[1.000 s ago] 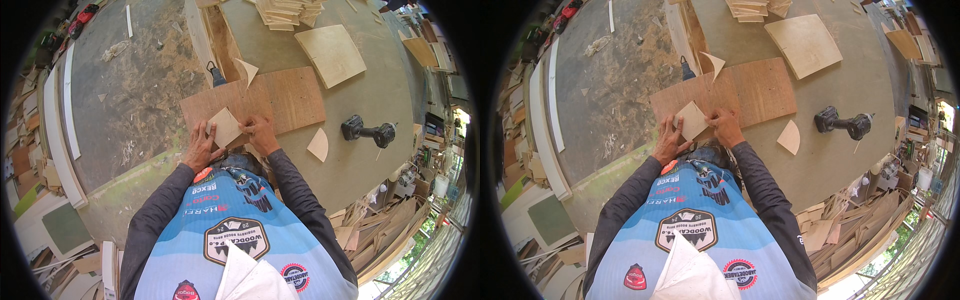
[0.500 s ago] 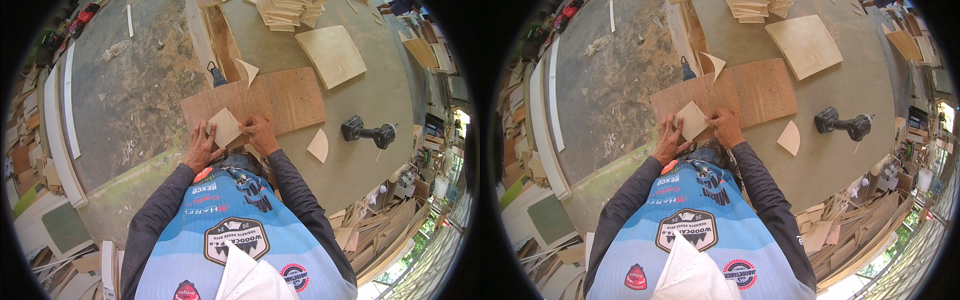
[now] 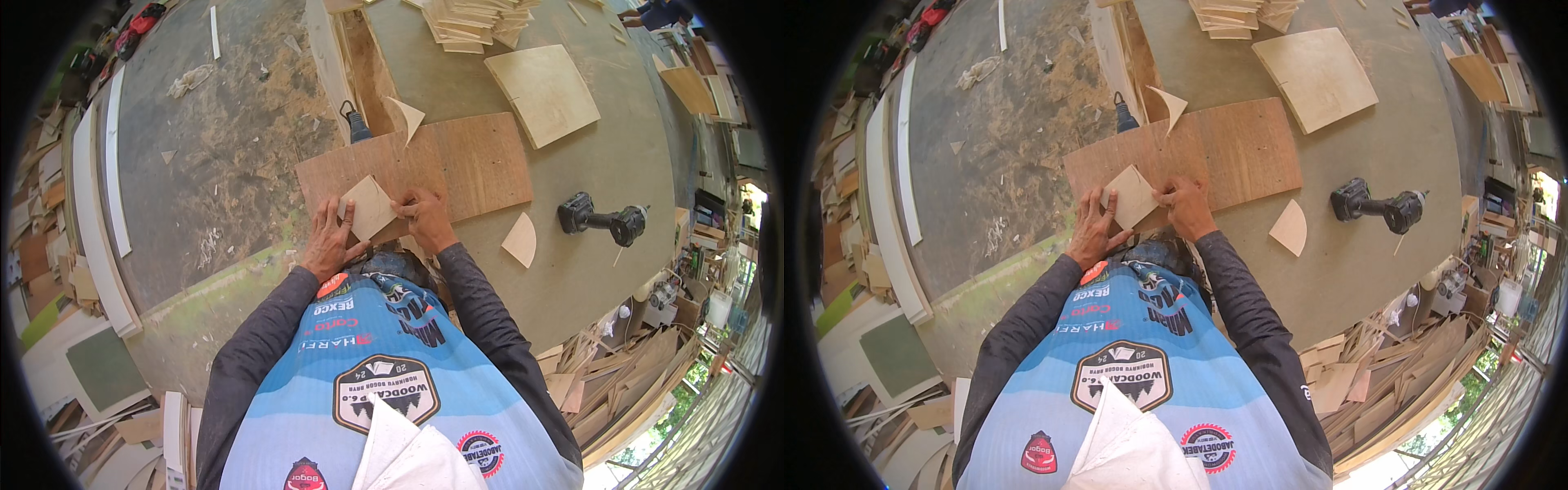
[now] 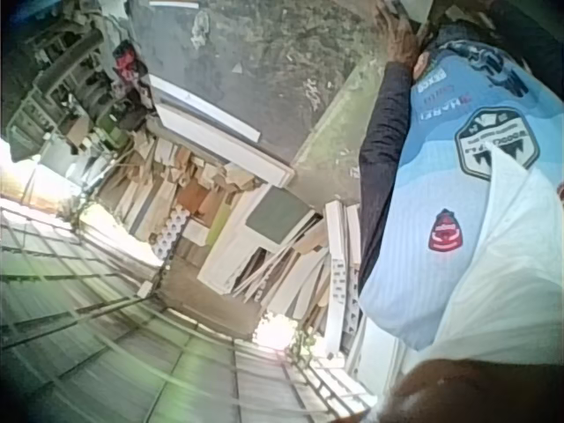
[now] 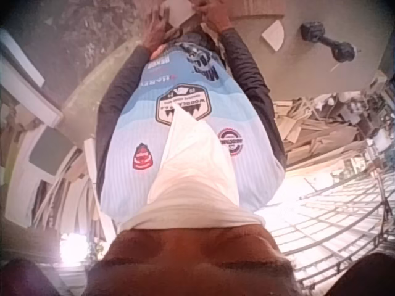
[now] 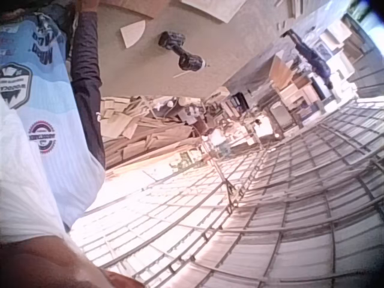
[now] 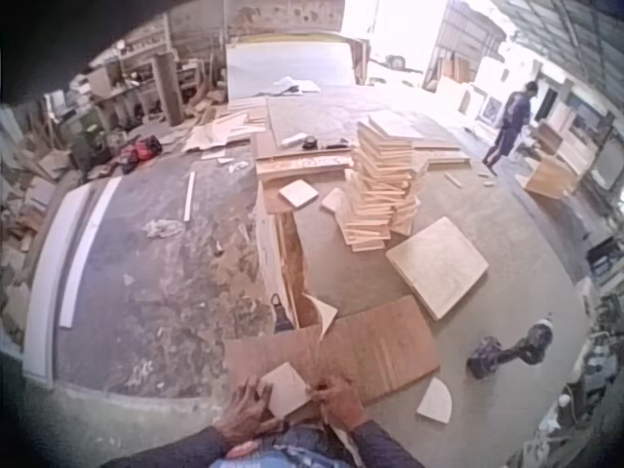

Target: The person marks a square wood piece and uses a handheld electric cutter to trim the edges.

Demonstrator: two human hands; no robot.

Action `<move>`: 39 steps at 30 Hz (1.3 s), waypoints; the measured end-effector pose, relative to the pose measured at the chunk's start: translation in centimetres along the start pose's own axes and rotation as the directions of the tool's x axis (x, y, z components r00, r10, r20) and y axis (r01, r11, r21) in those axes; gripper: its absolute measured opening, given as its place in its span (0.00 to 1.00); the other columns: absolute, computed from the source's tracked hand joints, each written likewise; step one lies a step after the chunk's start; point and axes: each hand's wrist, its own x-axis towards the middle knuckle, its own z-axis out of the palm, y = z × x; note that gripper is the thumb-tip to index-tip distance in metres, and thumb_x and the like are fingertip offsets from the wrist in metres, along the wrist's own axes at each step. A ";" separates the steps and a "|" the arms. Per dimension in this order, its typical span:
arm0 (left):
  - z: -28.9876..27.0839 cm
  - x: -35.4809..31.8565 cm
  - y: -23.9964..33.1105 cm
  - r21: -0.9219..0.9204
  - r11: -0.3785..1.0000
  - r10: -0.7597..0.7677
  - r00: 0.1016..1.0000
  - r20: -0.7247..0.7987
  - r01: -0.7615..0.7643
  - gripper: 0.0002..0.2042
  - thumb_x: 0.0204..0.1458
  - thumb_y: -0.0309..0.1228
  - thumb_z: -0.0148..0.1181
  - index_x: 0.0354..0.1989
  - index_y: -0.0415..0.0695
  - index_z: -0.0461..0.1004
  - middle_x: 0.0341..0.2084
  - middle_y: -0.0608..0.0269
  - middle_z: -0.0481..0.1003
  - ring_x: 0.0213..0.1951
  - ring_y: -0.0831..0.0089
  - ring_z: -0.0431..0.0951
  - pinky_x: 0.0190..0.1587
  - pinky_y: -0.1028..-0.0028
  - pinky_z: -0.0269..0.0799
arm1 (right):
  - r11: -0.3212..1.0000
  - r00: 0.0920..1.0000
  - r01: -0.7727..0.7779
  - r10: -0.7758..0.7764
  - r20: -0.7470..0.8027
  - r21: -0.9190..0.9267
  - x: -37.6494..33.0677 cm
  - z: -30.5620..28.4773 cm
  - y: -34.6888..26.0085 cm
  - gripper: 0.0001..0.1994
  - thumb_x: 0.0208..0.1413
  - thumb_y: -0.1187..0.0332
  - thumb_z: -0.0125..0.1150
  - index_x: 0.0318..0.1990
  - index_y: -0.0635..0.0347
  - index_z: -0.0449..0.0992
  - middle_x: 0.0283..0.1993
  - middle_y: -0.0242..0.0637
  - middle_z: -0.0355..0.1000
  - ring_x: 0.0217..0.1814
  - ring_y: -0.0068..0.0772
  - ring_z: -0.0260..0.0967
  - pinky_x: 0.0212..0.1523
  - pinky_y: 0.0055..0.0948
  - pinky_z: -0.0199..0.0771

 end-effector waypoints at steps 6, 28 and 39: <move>0.1 -0.1 0.0 0.005 1.000 -0.004 1.000 -0.014 0.004 0.49 0.54 0.53 0.67 0.77 0.38 0.50 0.69 0.36 0.51 0.71 0.38 0.51 0.73 0.49 0.52 | 0.992 0.999 0.045 -0.045 0.004 -0.119 0.4 -1.1 -1.6 0.08 0.61 0.74 0.64 0.39 0.52 0.89 0.39 0.33 0.76 0.47 0.35 0.75 0.56 0.34 0.62; 0.6 0.0 -0.1 0.022 1.000 -0.016 1.000 -0.024 0.016 0.50 0.54 0.55 0.66 0.77 0.38 0.49 0.69 0.36 0.51 0.71 0.38 0.51 0.72 0.48 0.51 | 0.996 0.999 0.043 -0.044 -0.008 -0.084 0.8 -1.1 -1.1 0.07 0.61 0.66 0.64 0.37 0.53 0.88 0.38 0.37 0.76 0.47 0.41 0.74 0.55 0.40 0.61; 0.5 0.1 0.1 0.026 0.999 -0.025 0.999 -0.029 0.025 0.50 0.54 0.55 0.65 0.77 0.38 0.49 0.68 0.36 0.51 0.70 0.38 0.52 0.72 0.49 0.51 | 0.996 0.999 0.033 -0.031 0.019 -0.079 1.1 -1.5 -1.5 0.07 0.62 0.67 0.64 0.38 0.54 0.88 0.39 0.38 0.75 0.48 0.41 0.74 0.52 0.38 0.63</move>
